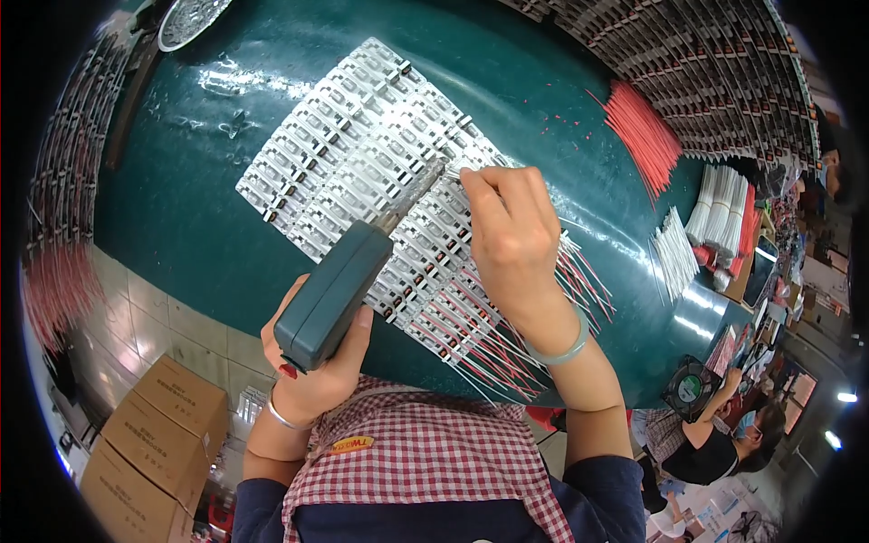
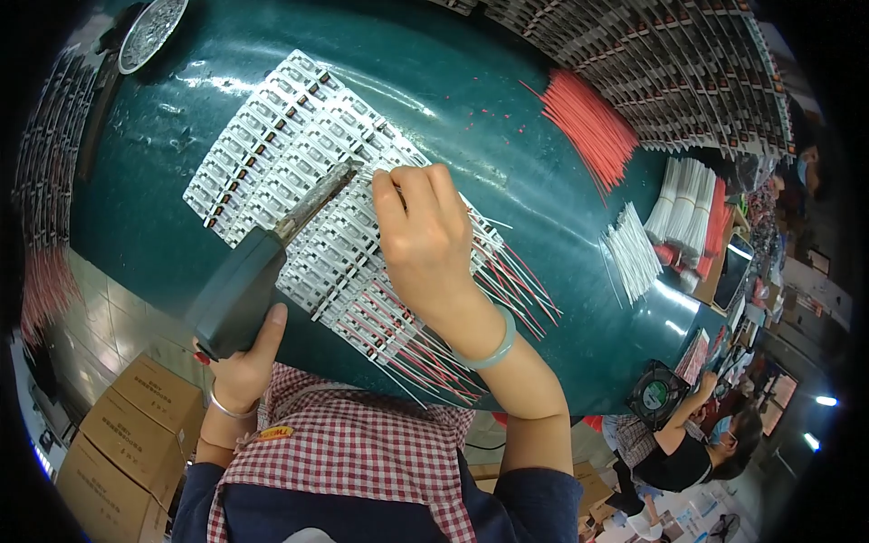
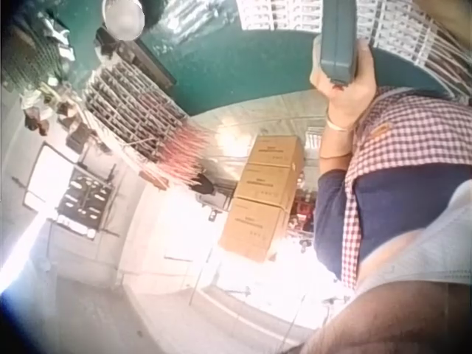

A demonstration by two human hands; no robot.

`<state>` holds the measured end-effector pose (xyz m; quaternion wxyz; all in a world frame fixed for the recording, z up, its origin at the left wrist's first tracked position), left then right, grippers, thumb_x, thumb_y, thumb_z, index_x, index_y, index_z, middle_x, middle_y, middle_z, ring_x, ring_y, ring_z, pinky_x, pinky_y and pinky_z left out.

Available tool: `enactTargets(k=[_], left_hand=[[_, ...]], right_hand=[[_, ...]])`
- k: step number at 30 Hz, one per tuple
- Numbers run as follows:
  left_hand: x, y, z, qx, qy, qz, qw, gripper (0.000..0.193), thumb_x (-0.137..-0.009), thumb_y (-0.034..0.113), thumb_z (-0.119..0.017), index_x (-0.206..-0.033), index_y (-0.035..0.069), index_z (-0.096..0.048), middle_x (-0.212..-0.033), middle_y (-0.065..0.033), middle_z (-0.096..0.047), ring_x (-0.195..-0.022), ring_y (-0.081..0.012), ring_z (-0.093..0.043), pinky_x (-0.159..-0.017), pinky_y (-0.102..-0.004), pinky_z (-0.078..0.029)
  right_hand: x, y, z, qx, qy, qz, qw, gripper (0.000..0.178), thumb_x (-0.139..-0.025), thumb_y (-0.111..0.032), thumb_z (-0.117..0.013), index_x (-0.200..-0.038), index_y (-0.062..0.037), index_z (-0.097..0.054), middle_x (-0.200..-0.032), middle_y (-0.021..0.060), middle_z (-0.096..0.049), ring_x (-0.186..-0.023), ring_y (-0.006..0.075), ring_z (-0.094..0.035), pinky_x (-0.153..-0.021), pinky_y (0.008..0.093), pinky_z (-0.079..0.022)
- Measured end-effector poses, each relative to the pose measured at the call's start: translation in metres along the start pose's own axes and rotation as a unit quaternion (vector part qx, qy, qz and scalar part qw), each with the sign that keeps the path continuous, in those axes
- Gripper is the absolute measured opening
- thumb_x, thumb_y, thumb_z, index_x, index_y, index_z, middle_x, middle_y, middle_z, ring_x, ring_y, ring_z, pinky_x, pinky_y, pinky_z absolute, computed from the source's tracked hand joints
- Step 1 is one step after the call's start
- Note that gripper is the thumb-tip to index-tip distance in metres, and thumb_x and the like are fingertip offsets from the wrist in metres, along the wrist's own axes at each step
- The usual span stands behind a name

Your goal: The person solders multiple wires onto a sequence of electronic components on a circuit board using a soldering iron.

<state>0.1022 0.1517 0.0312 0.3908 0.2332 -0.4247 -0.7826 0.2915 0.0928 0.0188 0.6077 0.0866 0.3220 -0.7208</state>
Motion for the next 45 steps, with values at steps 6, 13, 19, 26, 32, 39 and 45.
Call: enactTargets(k=[6,13,19,26,32,39,45], left_hand=[[-0.001,0.000,-0.002,0.022,0.005,0.008,1.000,0.021,-0.074,-0.004,-0.072,-0.095,-0.005,-0.069,-0.083,-0.0102,-0.063,-0.066,-0.0181,-0.061,-0.061,-0.0264,-0.049],[-0.003,0.004,-0.003,0.030,0.005,-0.015,0.999,0.019,-0.074,-0.005,-0.072,-0.093,-0.005,-0.068,-0.082,-0.0097,-0.063,-0.065,-0.0174,-0.060,-0.060,-0.0265,-0.048],[-0.004,-0.001,-0.005,0.046,0.001,0.004,0.999,0.017,-0.074,-0.006,-0.071,-0.090,-0.005,-0.068,-0.082,-0.0092,-0.062,-0.065,-0.0170,-0.059,-0.059,-0.0261,-0.047],[0.001,-0.001,0.001,0.014,0.008,0.004,1.000,0.020,-0.074,-0.004,-0.073,-0.093,-0.004,-0.068,-0.084,-0.0100,-0.065,-0.066,-0.0188,-0.062,-0.062,-0.0275,-0.050],[0.012,-0.013,0.007,0.012,0.022,0.045,0.999,0.027,-0.075,0.004,-0.076,-0.100,-0.004,-0.070,-0.092,-0.0148,-0.070,-0.076,-0.0238,-0.070,-0.071,-0.0299,-0.055],[0.018,-0.011,0.015,0.007,0.032,0.046,0.998,0.027,-0.077,0.005,-0.076,-0.101,-0.004,-0.070,-0.093,-0.0152,-0.071,-0.077,-0.0244,-0.070,-0.072,-0.0299,-0.055],[0.014,-0.006,0.010,0.005,0.015,-0.003,1.000,0.022,-0.075,0.000,-0.075,-0.096,-0.004,-0.070,-0.087,-0.0133,-0.068,-0.071,-0.0229,-0.066,-0.065,-0.0299,-0.053]], right_hand=[[0.001,-0.001,-0.001,0.007,-0.002,-0.001,1.000,0.033,-0.067,0.003,-0.065,-0.100,0.0059,-0.066,-0.090,0.0113,-0.059,-0.081,0.0251,-0.056,-0.064,0.0337,-0.050],[0.000,-0.001,-0.002,0.015,-0.001,-0.001,1.000,0.033,-0.067,0.003,-0.064,-0.099,0.0063,-0.066,-0.090,0.0115,-0.059,-0.081,0.0253,-0.056,-0.064,0.0338,-0.050],[-0.002,-0.003,-0.003,0.022,-0.001,0.000,1.000,0.031,-0.066,0.003,-0.064,-0.097,0.0069,-0.067,-0.089,0.0118,-0.059,-0.080,0.0254,-0.055,-0.064,0.0333,-0.049],[-0.004,-0.006,-0.003,0.021,0.004,0.003,1.000,0.031,-0.066,0.002,-0.064,-0.096,0.0072,-0.067,-0.088,0.0121,-0.058,-0.079,0.0256,-0.055,-0.064,0.0333,-0.050],[-0.001,-0.003,-0.004,0.026,0.010,0.003,1.000,0.030,-0.065,0.002,-0.064,-0.095,0.0068,-0.067,-0.087,0.0116,-0.058,-0.079,0.0256,-0.056,-0.064,0.0334,-0.050],[0.000,-0.013,0.004,-0.009,0.036,0.008,0.999,0.030,-0.066,0.007,-0.068,-0.097,0.0042,-0.067,-0.086,0.0107,-0.061,-0.077,0.0247,-0.057,-0.061,0.0338,-0.049],[0.003,-0.012,-0.001,-0.006,0.023,-0.005,1.000,0.029,-0.068,0.007,-0.067,-0.097,0.0043,-0.067,-0.086,0.0107,-0.061,-0.076,0.0243,-0.056,-0.062,0.0338,-0.049]])
Point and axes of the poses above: each hand's wrist, its own x-axis away from the middle knuckle, its own z-axis out of the back of the hand, y = z × x, the point moved 9 cm from there along -x, towards the middle knuckle
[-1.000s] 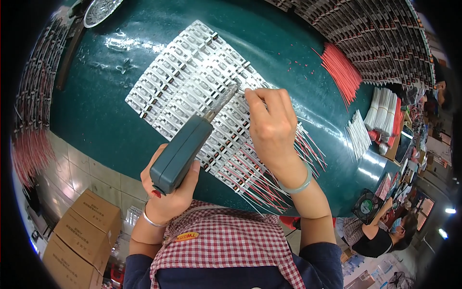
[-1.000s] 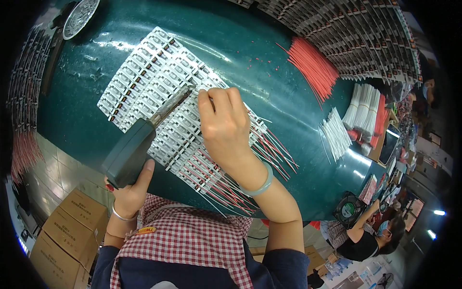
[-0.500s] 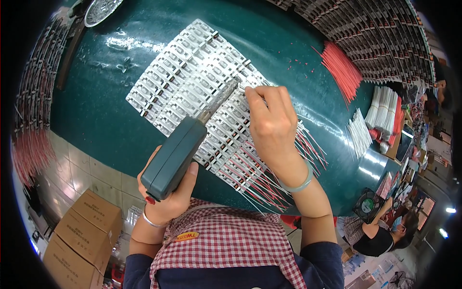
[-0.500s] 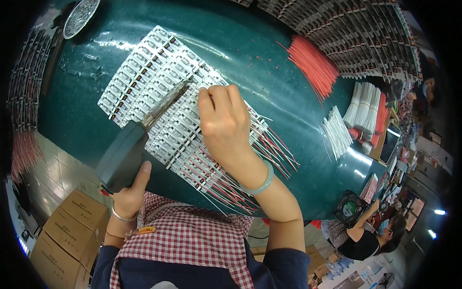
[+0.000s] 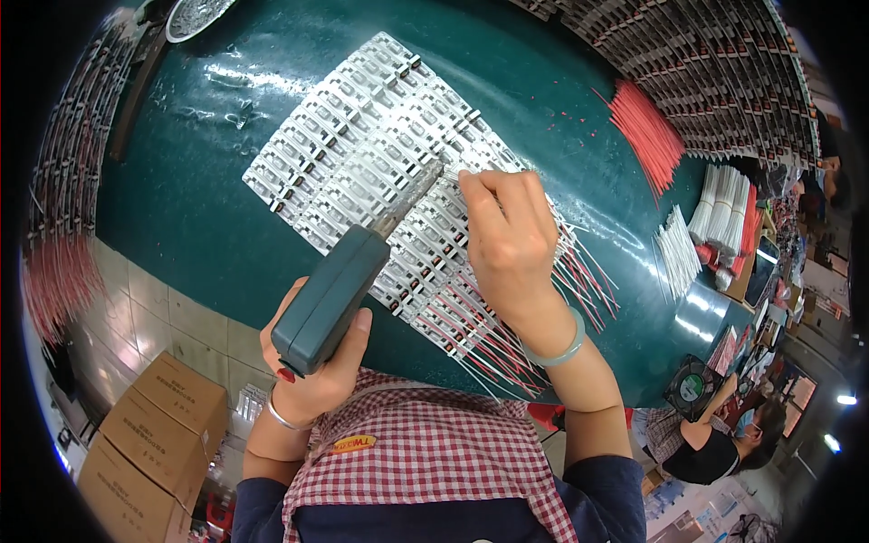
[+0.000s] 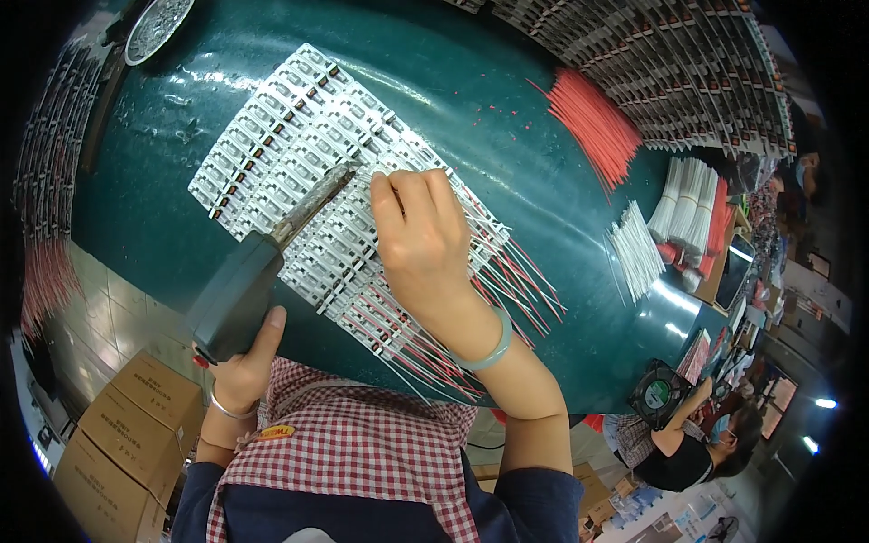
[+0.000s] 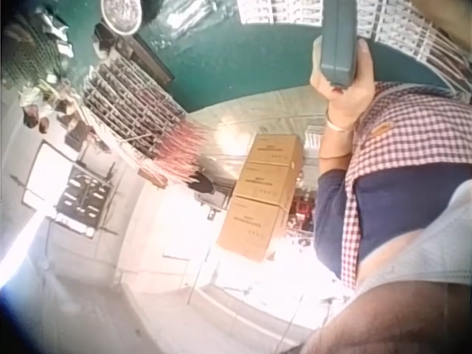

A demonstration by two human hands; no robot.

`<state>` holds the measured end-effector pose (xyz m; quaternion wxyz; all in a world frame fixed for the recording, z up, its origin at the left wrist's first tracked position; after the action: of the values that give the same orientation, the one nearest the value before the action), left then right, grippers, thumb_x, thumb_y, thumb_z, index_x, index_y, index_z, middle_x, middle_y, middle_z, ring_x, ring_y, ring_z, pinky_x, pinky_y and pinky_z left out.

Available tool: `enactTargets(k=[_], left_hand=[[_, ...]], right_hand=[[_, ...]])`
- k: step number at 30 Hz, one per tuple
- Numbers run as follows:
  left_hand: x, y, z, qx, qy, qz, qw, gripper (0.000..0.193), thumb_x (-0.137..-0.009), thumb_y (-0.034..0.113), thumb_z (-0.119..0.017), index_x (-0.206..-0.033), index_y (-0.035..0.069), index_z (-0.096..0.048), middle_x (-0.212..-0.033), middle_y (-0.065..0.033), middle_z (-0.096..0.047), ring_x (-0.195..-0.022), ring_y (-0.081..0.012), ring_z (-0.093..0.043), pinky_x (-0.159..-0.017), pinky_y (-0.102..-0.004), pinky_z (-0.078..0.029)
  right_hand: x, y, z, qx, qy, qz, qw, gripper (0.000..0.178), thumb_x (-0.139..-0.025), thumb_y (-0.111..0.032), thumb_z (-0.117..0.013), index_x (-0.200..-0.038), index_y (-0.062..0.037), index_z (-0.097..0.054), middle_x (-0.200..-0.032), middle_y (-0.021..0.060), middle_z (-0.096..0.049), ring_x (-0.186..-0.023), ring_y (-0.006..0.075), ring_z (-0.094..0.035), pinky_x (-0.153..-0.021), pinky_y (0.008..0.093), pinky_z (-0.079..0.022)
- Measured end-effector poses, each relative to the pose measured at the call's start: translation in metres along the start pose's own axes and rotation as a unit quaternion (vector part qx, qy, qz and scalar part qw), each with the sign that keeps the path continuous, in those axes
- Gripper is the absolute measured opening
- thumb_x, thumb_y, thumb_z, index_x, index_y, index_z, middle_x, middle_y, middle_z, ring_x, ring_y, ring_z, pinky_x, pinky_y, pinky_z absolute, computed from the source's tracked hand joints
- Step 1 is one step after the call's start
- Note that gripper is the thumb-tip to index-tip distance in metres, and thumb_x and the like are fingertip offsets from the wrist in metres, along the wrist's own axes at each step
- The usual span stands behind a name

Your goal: The person solders multiple wires onto a sequence of electronic components on a circuit board using a soldering iron.

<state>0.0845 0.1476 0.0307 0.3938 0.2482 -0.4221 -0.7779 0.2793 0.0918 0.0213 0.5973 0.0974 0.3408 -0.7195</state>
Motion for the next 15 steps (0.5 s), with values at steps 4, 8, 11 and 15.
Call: enactTargets(k=[4,8,11,15], left_hand=[[-0.0038,0.0042,-0.0015,0.005,-0.004,0.005,1.000,0.021,-0.074,-0.002,-0.074,-0.094,-0.005,-0.069,-0.086,-0.0128,-0.066,-0.069,-0.0217,-0.064,-0.063,-0.0295,-0.051],[-0.0058,0.0051,-0.0042,0.006,-0.017,0.015,1.000,0.019,-0.074,-0.004,-0.072,-0.093,-0.004,-0.069,-0.086,-0.0118,-0.064,-0.069,-0.0199,-0.062,-0.063,-0.0279,-0.050],[-0.0064,0.0065,-0.0051,0.014,-0.015,0.022,1.000,0.018,-0.074,-0.005,-0.071,-0.092,-0.004,-0.068,-0.084,-0.0107,-0.063,-0.068,-0.0189,-0.061,-0.062,-0.0273,-0.049],[-0.0062,0.0053,-0.0057,0.024,-0.013,0.027,0.999,0.016,-0.074,-0.005,-0.071,-0.090,-0.004,-0.068,-0.081,-0.0091,-0.061,-0.065,-0.0181,-0.059,-0.061,-0.0269,-0.048]], right_hand=[[0.0007,-0.0014,-0.0026,0.007,-0.009,0.011,1.000,0.031,-0.067,0.004,-0.065,-0.098,0.0069,-0.066,-0.088,0.0120,-0.059,-0.079,0.0249,-0.055,-0.063,0.0335,-0.048],[-0.0001,-0.0026,-0.0037,0.010,-0.011,0.009,1.000,0.030,-0.067,0.004,-0.064,-0.097,0.0075,-0.066,-0.088,0.0123,-0.059,-0.078,0.0252,-0.055,-0.063,0.0336,-0.048],[0.0002,-0.0024,-0.0038,0.013,-0.014,0.008,1.000,0.030,-0.068,0.003,-0.064,-0.097,0.0078,-0.066,-0.087,0.0124,-0.058,-0.078,0.0254,-0.054,-0.064,0.0336,-0.048],[0.0000,-0.0031,-0.0036,0.016,-0.013,0.011,1.000,0.028,-0.069,0.002,-0.064,-0.096,0.0083,-0.066,-0.087,0.0126,-0.058,-0.079,0.0258,-0.054,-0.064,0.0335,-0.048]])
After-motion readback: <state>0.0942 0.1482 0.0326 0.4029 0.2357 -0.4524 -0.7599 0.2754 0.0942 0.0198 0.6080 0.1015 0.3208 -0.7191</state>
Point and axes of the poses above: each hand's wrist, its own x-axis away from the middle knuckle, its own z-axis out of the back of the hand, y = z × x, the point moved 9 cm from there along -x, towards the middle knuckle
